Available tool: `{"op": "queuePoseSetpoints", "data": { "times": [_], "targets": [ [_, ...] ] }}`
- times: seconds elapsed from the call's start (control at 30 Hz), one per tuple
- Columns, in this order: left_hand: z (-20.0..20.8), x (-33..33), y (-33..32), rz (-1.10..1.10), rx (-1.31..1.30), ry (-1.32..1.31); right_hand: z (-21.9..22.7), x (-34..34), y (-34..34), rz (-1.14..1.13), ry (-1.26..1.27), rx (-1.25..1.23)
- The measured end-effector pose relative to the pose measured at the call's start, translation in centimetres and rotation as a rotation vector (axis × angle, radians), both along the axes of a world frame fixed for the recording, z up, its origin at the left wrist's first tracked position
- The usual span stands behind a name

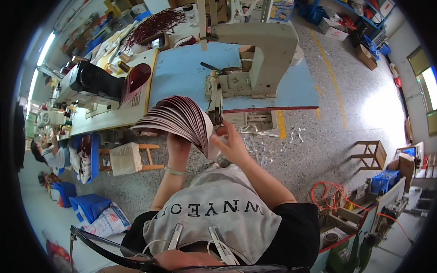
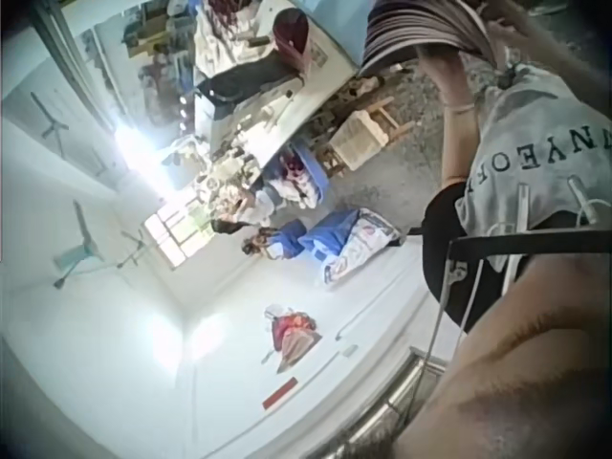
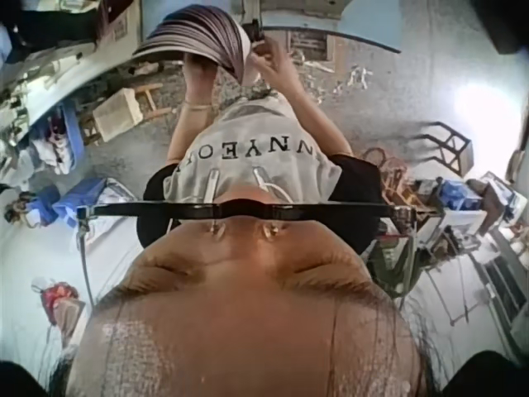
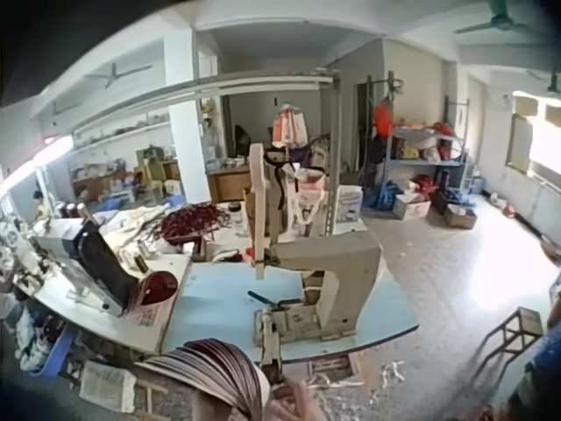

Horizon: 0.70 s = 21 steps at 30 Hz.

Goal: The person collects and aligns shoe upper pieces, feeds them through a taping machine to bind their edges with tape, folds and separates the chained pieces, and loads another stack of components into the machine.

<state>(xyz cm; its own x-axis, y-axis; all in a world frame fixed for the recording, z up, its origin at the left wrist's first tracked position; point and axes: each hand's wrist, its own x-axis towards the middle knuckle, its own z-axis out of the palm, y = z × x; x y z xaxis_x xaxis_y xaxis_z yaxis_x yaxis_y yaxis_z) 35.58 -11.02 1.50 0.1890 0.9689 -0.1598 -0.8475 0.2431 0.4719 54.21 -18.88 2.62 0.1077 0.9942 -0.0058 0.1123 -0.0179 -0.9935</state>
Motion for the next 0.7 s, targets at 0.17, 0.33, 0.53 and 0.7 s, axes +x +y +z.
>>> {"op": "queuePoseSetpoints", "data": {
  "times": [0.17,0.33,0.53,0.7],
  "targets": [
    [0.6,0.9,-2.5,0.080,0.054,0.021,2.6,-0.2,0.3,0.044,-0.299,0.155],
    [-0.6,-0.1,-4.4,0.134,0.030,0.229,3.1,0.5,1.0,0.069,-0.054,0.088],
    [5.6,3.5,-4.3,0.321,-0.122,0.177,1.1,4.2,2.6,0.129,0.604,-0.051],
    [2.2,2.9,-6.2,0.295,-0.078,0.015,0.5,4.3,2.9,0.265,0.747,-0.078]
  ]
}}
